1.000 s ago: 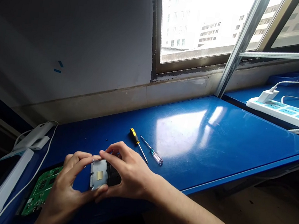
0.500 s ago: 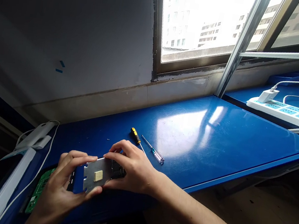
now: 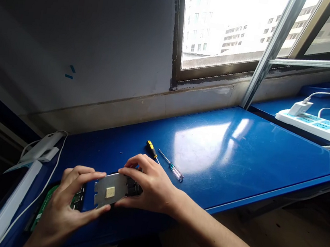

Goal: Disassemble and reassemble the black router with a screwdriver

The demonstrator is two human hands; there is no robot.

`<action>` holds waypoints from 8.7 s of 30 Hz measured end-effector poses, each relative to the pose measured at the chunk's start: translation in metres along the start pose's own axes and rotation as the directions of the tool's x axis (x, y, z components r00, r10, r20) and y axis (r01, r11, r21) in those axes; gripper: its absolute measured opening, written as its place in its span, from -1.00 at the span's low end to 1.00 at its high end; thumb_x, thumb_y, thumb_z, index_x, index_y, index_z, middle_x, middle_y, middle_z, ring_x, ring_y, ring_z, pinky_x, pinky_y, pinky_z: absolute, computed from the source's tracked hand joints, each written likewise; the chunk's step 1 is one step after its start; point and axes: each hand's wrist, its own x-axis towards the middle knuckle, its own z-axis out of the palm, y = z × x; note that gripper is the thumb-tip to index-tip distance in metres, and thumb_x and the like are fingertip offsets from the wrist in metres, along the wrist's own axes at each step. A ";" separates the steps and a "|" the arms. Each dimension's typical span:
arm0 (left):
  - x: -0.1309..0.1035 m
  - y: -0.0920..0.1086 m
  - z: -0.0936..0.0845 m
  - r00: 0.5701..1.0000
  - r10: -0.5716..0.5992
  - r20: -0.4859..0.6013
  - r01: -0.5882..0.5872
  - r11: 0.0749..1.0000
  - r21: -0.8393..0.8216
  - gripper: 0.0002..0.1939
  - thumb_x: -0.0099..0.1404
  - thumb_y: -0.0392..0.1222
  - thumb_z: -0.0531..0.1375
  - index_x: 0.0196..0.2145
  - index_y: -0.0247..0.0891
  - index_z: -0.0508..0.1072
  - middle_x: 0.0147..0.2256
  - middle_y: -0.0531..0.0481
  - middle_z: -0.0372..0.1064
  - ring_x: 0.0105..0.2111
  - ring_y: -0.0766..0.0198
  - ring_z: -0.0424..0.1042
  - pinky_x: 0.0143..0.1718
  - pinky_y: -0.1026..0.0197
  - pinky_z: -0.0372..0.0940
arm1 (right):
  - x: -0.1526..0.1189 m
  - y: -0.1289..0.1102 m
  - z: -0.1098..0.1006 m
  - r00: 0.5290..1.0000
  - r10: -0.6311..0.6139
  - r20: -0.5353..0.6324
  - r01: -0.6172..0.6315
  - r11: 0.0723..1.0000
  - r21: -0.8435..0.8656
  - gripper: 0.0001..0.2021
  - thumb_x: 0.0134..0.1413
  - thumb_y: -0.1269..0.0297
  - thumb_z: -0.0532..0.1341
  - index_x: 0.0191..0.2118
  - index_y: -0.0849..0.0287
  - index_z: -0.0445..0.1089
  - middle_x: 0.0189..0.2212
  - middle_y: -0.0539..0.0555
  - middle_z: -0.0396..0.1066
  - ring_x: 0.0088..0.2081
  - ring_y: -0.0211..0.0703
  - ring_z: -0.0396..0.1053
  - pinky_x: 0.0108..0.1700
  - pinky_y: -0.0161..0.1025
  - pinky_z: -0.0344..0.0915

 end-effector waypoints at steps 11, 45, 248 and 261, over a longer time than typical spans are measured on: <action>0.004 -0.012 -0.004 0.995 0.072 0.067 -0.080 0.989 0.128 -0.53 0.16 0.01 0.41 0.03 0.07 0.48 -0.08 0.00 0.38 -0.08 0.05 0.38 -0.11 0.02 0.44 | -0.002 -0.001 0.002 0.999 0.020 0.046 -0.019 1.000 -0.015 -0.40 0.09 -0.10 0.38 0.12 0.20 0.39 -0.09 0.24 0.40 -0.15 -0.03 0.43 -0.15 -0.10 0.47; 0.026 -0.007 0.026 0.892 -0.097 0.442 0.023 0.985 0.169 -0.58 0.28 0.02 0.28 0.09 0.06 0.49 0.03 -0.04 0.37 -0.01 0.01 0.41 0.05 -0.06 0.36 | 0.005 -0.003 -0.006 0.921 0.300 0.250 -0.262 0.949 -0.174 -0.72 0.13 0.34 0.24 -0.02 0.22 0.47 -0.02 0.21 0.42 0.07 0.09 0.30 0.20 0.11 0.35; -0.020 0.008 0.071 0.975 -0.073 0.211 0.017 0.967 0.253 -0.51 0.40 -0.04 0.14 0.25 0.01 0.33 0.32 -0.02 0.23 0.37 -0.10 0.10 0.35 -0.35 0.08 | 0.047 0.037 0.016 0.770 0.569 -0.288 -0.457 0.807 0.375 -0.71 0.30 0.18 0.20 0.10 0.04 0.36 -0.33 -0.05 0.25 -0.46 -0.33 0.29 -0.45 -0.32 0.43; -0.019 0.008 0.071 0.977 -0.072 0.203 0.024 0.972 0.233 -0.54 0.37 -0.05 0.16 0.20 -0.01 0.37 0.29 -0.02 0.29 0.34 -0.10 0.15 0.35 -0.36 0.08 | 0.050 0.029 0.014 0.809 0.514 -0.284 -0.423 0.846 0.326 -0.73 0.32 0.22 0.18 0.10 0.04 0.35 -0.31 -0.03 0.32 -0.44 -0.31 0.33 -0.40 -0.27 0.48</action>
